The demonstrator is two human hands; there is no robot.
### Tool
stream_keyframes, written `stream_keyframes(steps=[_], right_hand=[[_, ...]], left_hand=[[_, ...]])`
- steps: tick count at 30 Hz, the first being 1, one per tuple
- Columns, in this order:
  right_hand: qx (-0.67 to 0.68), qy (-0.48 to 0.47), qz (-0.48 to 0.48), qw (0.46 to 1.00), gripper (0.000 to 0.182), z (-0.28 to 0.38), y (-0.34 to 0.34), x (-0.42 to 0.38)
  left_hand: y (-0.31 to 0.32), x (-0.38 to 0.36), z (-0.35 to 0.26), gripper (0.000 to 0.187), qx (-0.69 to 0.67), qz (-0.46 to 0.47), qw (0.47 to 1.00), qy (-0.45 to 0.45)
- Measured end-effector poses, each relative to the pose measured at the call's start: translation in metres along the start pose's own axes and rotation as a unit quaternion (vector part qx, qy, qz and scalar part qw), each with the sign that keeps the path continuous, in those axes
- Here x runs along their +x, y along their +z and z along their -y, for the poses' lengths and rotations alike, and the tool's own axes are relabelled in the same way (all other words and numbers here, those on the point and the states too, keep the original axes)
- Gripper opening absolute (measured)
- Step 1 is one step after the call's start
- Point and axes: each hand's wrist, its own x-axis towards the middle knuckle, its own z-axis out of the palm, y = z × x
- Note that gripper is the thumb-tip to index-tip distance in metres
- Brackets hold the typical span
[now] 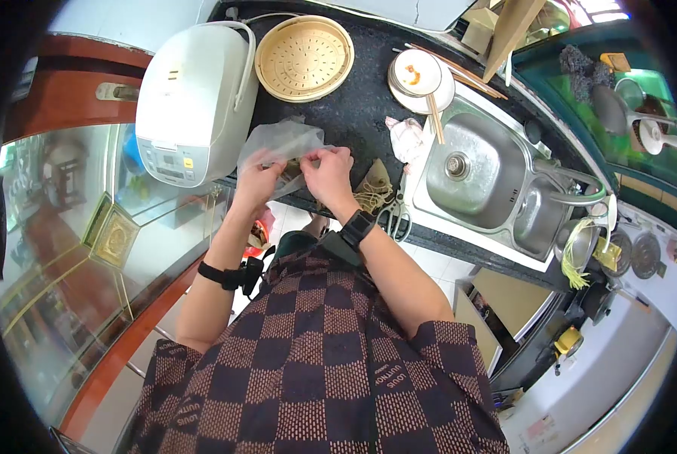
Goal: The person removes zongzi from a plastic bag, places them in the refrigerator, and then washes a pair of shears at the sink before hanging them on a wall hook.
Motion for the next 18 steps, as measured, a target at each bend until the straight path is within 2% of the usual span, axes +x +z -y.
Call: stream_keyframes(steps=[3, 5, 6, 8, 10, 12, 16, 18], right_hand=[[0.052, 0.009, -0.014, 0.999, 0.022, 0.003, -0.005, -0.005], [0.096, 0.033, 0.008, 0.995, 0.022, 0.007, -0.018, -0.007], [0.141, 0.055, 0.029, 0.988, 0.023, 0.011, -0.026, -0.008], [0.092, 0.048, 0.035, 0.994, 0.023, 0.018, -0.038, -0.01], [0.043, 0.039, 0.04, 0.997, 0.024, 0.025, -0.046, -0.01], [0.06, 0.017, 0.105, 0.993, 0.024, 0.029, -0.051, -0.009], [0.106, -0.005, 0.079, 0.991, 0.021, 0.03, -0.043, -0.012], [0.148, 0.037, 0.076, 0.985, 0.021, 0.03, -0.04, -0.011]], left_hand=[[-0.007, 0.021, 0.021, 0.032, -0.01, 0.016, 1.0, 0.011], [-0.014, 0.027, 0.022, 0.037, 0.119, 0.087, 0.989, -0.016], [-0.013, 0.028, 0.024, 0.037, 0.117, 0.087, 0.989, -0.015], [-0.011, 0.028, 0.028, 0.038, 0.042, 0.06, 0.997, -0.009], [-0.008, 0.021, 0.015, 0.042, 0.063, 0.047, 0.997, 0.013], [-0.007, 0.023, 0.014, 0.045, 0.084, 0.035, 0.995, 0.033], [-0.009, 0.032, 0.02, 0.054, 0.104, 0.08, 0.991, 0.001], [-0.012, 0.035, 0.021, 0.056, 0.109, 0.092, 0.99, -0.002]])
